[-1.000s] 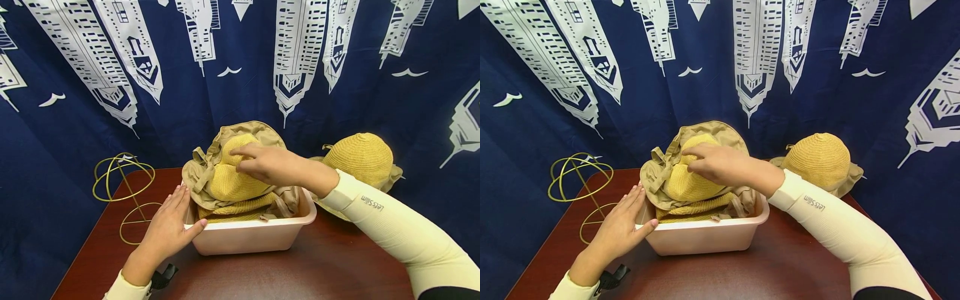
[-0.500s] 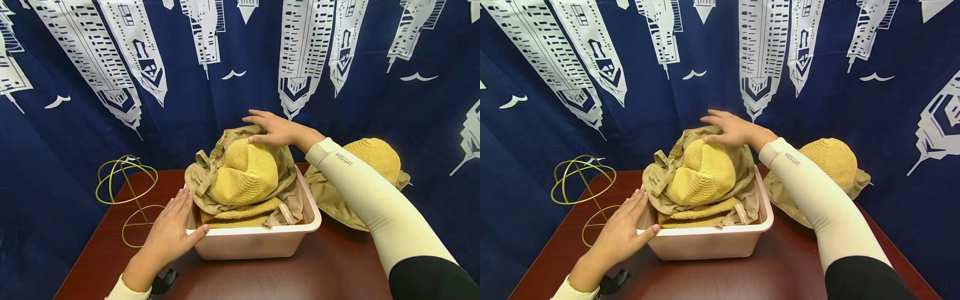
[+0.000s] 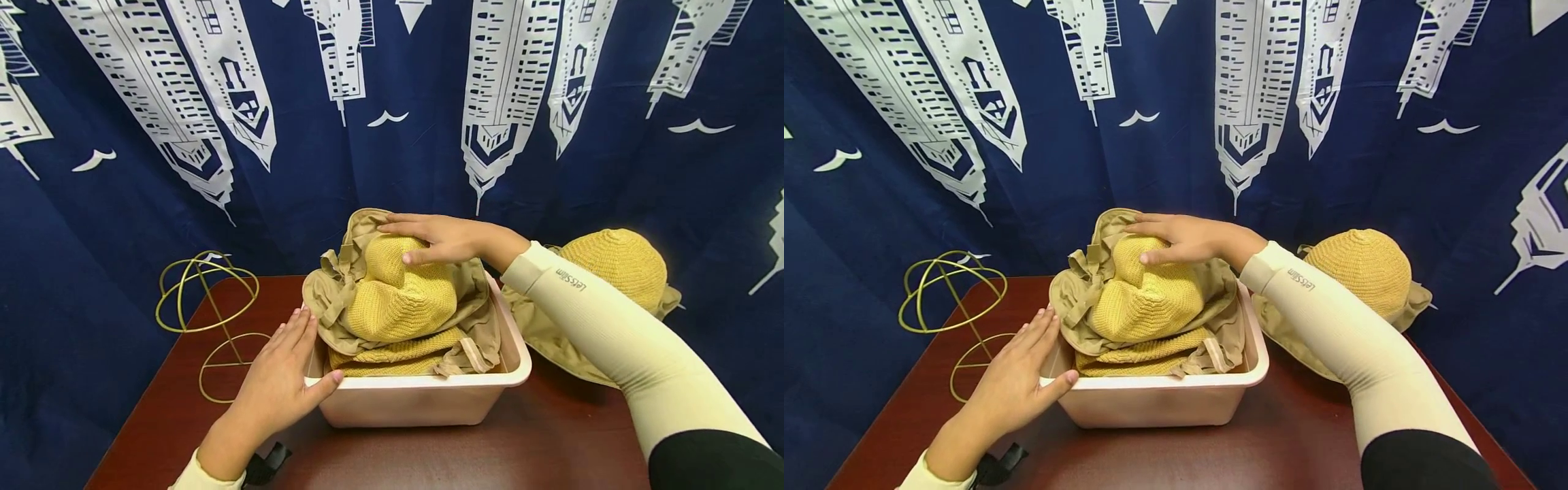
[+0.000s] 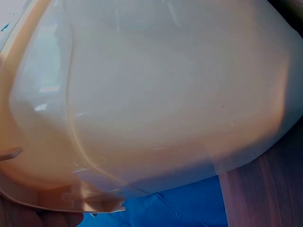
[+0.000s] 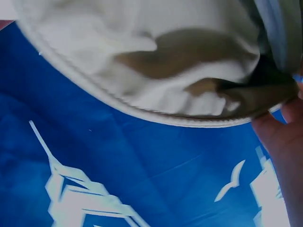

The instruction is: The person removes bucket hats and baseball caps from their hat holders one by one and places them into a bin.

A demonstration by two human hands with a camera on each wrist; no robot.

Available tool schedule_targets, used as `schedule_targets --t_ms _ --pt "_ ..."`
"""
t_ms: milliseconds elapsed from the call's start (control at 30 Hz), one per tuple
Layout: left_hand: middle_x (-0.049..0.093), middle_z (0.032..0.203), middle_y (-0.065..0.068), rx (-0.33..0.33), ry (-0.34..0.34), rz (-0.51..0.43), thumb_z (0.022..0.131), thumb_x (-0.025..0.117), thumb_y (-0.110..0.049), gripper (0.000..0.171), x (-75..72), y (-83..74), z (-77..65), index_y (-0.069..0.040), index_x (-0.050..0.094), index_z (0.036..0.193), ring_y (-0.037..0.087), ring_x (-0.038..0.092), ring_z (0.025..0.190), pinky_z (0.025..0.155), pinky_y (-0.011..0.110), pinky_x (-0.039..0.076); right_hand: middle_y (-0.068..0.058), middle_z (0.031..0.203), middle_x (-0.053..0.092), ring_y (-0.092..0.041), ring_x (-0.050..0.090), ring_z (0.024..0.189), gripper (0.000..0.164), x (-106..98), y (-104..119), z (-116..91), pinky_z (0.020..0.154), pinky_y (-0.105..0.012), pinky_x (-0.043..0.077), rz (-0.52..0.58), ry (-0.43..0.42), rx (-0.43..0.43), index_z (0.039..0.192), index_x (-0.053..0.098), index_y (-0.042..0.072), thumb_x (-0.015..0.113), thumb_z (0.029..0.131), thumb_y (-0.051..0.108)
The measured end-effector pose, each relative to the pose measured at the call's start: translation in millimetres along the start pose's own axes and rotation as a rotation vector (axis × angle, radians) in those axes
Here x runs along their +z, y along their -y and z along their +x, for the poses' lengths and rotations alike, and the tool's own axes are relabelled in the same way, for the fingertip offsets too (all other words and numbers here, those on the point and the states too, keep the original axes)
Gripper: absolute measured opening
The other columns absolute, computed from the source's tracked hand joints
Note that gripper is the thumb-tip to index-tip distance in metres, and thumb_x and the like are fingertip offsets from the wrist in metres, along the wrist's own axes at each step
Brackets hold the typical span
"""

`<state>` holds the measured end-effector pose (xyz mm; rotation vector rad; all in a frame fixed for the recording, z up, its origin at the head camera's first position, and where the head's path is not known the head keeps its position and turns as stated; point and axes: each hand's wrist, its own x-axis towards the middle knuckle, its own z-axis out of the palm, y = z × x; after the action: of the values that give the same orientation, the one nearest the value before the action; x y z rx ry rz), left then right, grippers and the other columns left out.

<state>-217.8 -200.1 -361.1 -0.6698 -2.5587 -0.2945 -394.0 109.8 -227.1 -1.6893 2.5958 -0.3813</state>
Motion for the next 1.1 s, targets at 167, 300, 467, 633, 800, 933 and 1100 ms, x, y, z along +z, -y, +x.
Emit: schedule_targets --t_ms 167,300,467,633,800,933,1100 --pt "0.041 0.149 0.027 0.009 0.009 0.000 0.088 0.061 -0.059 0.090 -0.4 2.4 2.8 0.012 0.045 0.141 0.037 0.035 0.142 0.113 0.053 0.032 -0.016 0.165 0.011 -0.027 0.009 0.151 0.102 13.1 16.8 -2.7 0.118 -0.056 0.014 -0.146 -0.006 -0.075 0.159 0.023 0.012 0.028 0.087 0.084" --pt "0.041 0.148 0.028 0.006 0.016 -0.002 0.088 0.063 -0.058 0.090 0.3 2.8 2.8 0.013 0.046 0.141 0.038 0.036 0.141 0.112 0.054 0.033 -0.010 0.166 0.005 -0.026 0.001 0.151 0.103 27.2 28.2 -0.7 0.117 -0.061 0.011 -0.272 0.036 -0.107 0.160 0.019 0.018 0.024 0.084 0.087" --pt "0.040 0.149 0.028 -0.007 0.024 -0.013 0.088 0.065 -0.056 0.089 1.5 2.3 1.9 0.013 0.045 0.141 0.038 0.035 0.141 0.112 0.053 0.032 -0.011 0.166 0.005 -0.031 -0.003 0.151 0.100 47.2 41.1 7.2 0.116 -0.063 0.013 -0.373 0.130 -0.207 0.160 0.018 0.020 0.026 0.086 0.085" --pt "0.039 0.151 0.027 -0.011 0.016 -0.019 0.088 0.065 -0.054 0.088 2.2 2.3 1.3 0.012 0.044 0.143 0.039 0.036 0.141 0.113 0.054 0.032 -0.009 0.166 0.001 -0.030 -0.007 0.151 0.095 59.4 47.9 17.9 0.118 -0.059 0.010 -0.391 0.195 -0.248 0.161 0.015 0.020 0.036 0.089 0.079" --pt "0.039 0.151 0.026 -0.016 0.012 -0.024 0.088 0.066 -0.053 0.089 3.1 2.0 -0.4 0.011 0.043 0.144 0.038 0.035 0.142 0.113 0.053 0.032 -0.007 0.166 -0.004 -0.030 -0.006 0.151 0.091 73.4 45.9 27.2 0.118 -0.058 0.010 -0.385 0.248 -0.232 0.161 0.011 0.022 0.041 0.092 0.073" --pt "0.039 0.151 0.025 -0.012 0.011 -0.024 0.088 0.066 -0.054 0.089 2.0 1.3 -0.8 0.011 0.042 0.144 0.036 0.033 0.143 0.113 0.053 0.031 -0.010 0.166 -0.003 -0.033 -0.005 0.150 0.088 87.5 43.4 30.5 0.119 -0.057 0.010 -0.370 0.278 -0.242 0.161 0.012 0.022 0.041 0.093 0.070" --pt "0.041 0.150 0.026 -0.006 0.004 -0.026 0.087 0.066 -0.054 0.089 0.9 0.8 0.8 0.012 0.044 0.142 0.036 0.033 0.143 0.113 0.053 0.032 -0.007 0.166 -0.008 -0.033 -0.007 0.150 0.085 98.9 37.7 29.7 0.119 -0.057 0.009 -0.351 0.323 -0.216 0.161 0.008 0.025 0.037 0.095 0.070"
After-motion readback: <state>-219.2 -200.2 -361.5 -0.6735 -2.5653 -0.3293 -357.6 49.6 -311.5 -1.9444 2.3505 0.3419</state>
